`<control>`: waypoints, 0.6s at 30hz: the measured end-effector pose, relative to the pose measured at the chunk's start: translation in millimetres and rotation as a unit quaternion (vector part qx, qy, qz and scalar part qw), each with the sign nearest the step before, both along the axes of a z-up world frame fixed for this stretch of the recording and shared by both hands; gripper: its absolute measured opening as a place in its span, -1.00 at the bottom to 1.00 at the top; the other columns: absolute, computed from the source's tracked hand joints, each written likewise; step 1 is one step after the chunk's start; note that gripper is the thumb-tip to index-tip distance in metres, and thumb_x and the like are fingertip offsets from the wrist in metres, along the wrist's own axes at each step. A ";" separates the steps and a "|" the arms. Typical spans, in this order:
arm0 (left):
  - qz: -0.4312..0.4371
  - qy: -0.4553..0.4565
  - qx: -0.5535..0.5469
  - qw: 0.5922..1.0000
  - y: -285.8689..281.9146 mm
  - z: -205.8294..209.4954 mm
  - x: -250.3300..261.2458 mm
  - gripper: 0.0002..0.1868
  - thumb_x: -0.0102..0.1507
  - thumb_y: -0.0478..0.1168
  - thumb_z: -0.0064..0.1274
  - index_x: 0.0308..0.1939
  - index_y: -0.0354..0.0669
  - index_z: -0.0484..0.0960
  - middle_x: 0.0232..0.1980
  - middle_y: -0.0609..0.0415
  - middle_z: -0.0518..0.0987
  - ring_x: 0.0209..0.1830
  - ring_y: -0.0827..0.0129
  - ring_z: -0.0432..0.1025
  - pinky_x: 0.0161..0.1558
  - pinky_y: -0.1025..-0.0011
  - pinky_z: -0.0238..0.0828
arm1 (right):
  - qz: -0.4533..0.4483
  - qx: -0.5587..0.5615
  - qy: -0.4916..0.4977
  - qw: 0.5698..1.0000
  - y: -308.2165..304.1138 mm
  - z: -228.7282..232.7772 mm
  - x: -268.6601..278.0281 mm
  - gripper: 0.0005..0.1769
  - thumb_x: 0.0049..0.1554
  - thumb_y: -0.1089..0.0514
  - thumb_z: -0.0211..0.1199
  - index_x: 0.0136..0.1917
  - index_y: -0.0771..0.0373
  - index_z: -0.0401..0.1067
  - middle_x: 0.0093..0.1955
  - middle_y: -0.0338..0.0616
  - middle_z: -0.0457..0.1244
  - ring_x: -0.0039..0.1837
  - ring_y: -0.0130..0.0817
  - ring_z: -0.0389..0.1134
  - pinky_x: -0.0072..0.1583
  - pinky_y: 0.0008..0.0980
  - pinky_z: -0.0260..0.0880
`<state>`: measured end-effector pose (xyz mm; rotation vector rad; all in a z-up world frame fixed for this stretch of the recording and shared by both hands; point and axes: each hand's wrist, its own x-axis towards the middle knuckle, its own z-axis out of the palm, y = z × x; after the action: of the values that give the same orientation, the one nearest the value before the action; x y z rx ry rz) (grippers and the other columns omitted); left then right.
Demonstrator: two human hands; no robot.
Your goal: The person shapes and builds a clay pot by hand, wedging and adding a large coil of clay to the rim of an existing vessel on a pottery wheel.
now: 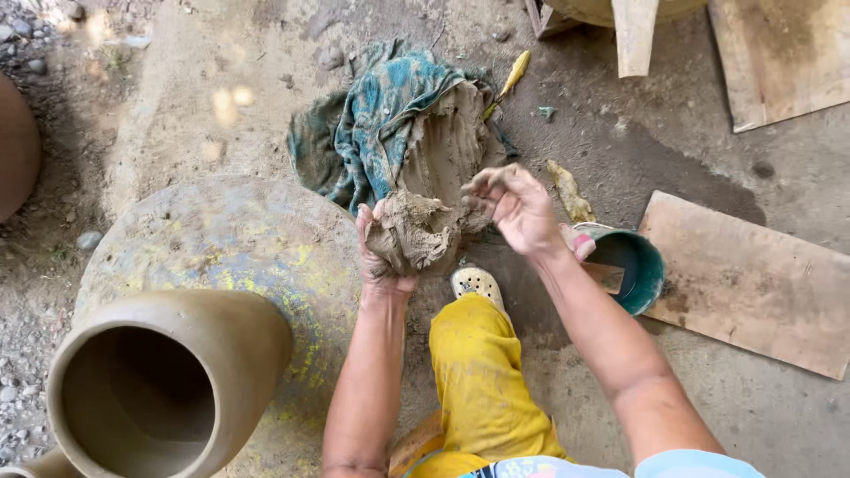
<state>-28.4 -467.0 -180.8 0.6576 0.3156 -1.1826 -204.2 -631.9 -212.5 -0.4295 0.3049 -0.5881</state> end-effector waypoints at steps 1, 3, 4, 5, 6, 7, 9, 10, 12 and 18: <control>0.007 0.009 -0.001 1.000 7.4 0.9 -2.0 -0.27 0.28 0.39 0.09 0.23 -0.12 0.54 0.20 -0.13 0.58 0.19 0.02 0.49 0.25 -0.04 0.48 | 0.021 -0.174 0.214 0.961 0.0 -28.7 3.7 -0.69 0.34 0.12 0.29 0.24 0.30 0.32 0.34 0.17 0.29 0.41 0.03 0.32 0.48 0.06 0.28; 0.018 0.028 -0.002 0.999 14.7 8.0 -4.3 -0.16 0.32 0.45 0.10 0.34 -0.15 0.48 0.29 -0.22 0.51 0.24 -0.03 0.45 0.29 -0.08 0.44 | 0.060 -0.465 0.577 0.668 0.6 -84.0 9.7 -0.29 0.06 0.07 0.40 0.43 0.20 0.28 0.51 0.01 0.18 0.54 -0.09 0.18 0.54 -0.08 0.14; 0.014 0.001 -0.041 0.999 12.8 13.1 -3.5 -0.11 0.27 0.49 0.11 0.40 -0.07 0.42 0.35 -0.23 0.46 0.27 -0.09 0.43 0.26 -0.16 0.41 | 0.083 -0.507 0.574 0.638 -3.7 -109.7 14.0 -0.19 0.05 0.08 0.43 0.48 0.23 0.18 0.57 0.06 0.04 0.58 -0.03 0.05 0.55 -0.03 0.04; 0.009 -0.022 -0.077 0.997 13.0 20.5 -5.5 -0.05 0.21 0.52 0.12 0.45 0.01 0.36 0.42 -0.25 0.42 0.30 -0.15 0.40 0.23 -0.25 0.38 | 0.107 -0.545 0.571 0.605 -10.7 -133.2 16.7 -0.08 0.03 0.10 0.46 0.54 0.24 0.08 0.62 0.10 -0.10 0.62 0.04 -0.08 0.55 0.02 -0.07; 0.005 -0.045 -0.113 0.993 12.5 28.3 -5.5 0.02 0.16 0.56 0.12 0.50 0.09 0.30 0.48 -0.27 0.37 0.33 -0.21 0.38 0.21 -0.33 0.35 | 0.133 -0.581 0.565 0.571 -20.0 -154.1 21.5 0.04 0.02 0.11 0.49 0.60 0.26 -0.02 0.68 0.14 -0.24 0.66 0.10 -0.21 0.55 0.06 -0.17; 0.001 -0.019 -0.108 0.994 11.9 35.9 -5.0 0.06 0.10 0.56 0.13 0.52 0.18 0.22 0.50 -0.26 0.31 0.37 -0.26 0.34 0.20 -0.37 0.33 | 0.116 -0.597 0.558 0.565 -35.4 -172.1 33.1 0.11 0.04 0.14 0.50 0.65 0.25 -0.10 0.72 0.10 -0.30 0.69 0.06 -0.26 0.60 0.05 -0.21; -0.009 0.030 -0.100 0.995 9.5 47.3 -0.8 0.16 -0.01 0.56 0.14 0.57 0.37 0.06 0.55 -0.24 0.20 0.43 -0.35 0.27 0.19 -0.46 0.29 | 0.083 -0.635 0.537 0.550 -73.7 -196.8 63.5 0.19 0.01 0.18 0.54 0.68 0.30 -0.15 0.74 0.10 -0.30 0.71 0.04 -0.26 0.63 -0.01 -0.23; -0.013 0.026 -0.104 0.994 6.9 49.3 3.4 0.17 0.02 0.55 0.15 0.59 0.35 0.03 0.56 -0.26 0.19 0.43 -0.37 0.25 0.20 -0.46 0.27 | 0.066 -0.657 0.522 0.540 -86.6 -203.7 75.8 0.20 -0.02 0.19 0.57 0.67 0.35 -0.12 0.72 0.13 -0.24 0.69 0.04 -0.21 0.62 -0.06 -0.21; -0.015 0.018 -0.111 0.994 6.6 46.6 8.6 0.20 0.07 0.54 0.16 0.64 0.32 -0.03 0.57 -0.30 0.17 0.44 -0.40 0.20 0.22 -0.46 0.23 | 0.079 -0.650 0.540 0.530 -89.6 -212.6 88.7 0.11 -0.04 0.16 0.58 0.62 0.31 0.03 0.68 0.08 -0.11 0.69 0.00 -0.11 0.65 -0.17 -0.10; -0.010 0.067 -0.217 0.974 8.0 14.6 12.4 -0.01 0.27 0.44 0.11 0.60 0.00 0.22 0.58 -0.37 0.26 0.40 -0.36 0.31 0.28 -0.44 0.33 | 0.081 -0.654 0.539 0.524 -95.2 -213.1 96.2 -0.06 -0.15 0.12 0.64 0.40 0.38 0.30 0.47 0.14 0.14 0.53 0.04 0.10 0.53 -0.18 0.09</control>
<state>-16.0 -459.0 -166.2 0.2014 0.1543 -1.2657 -108.0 -727.1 -425.6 -2.3471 0.9894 -0.1585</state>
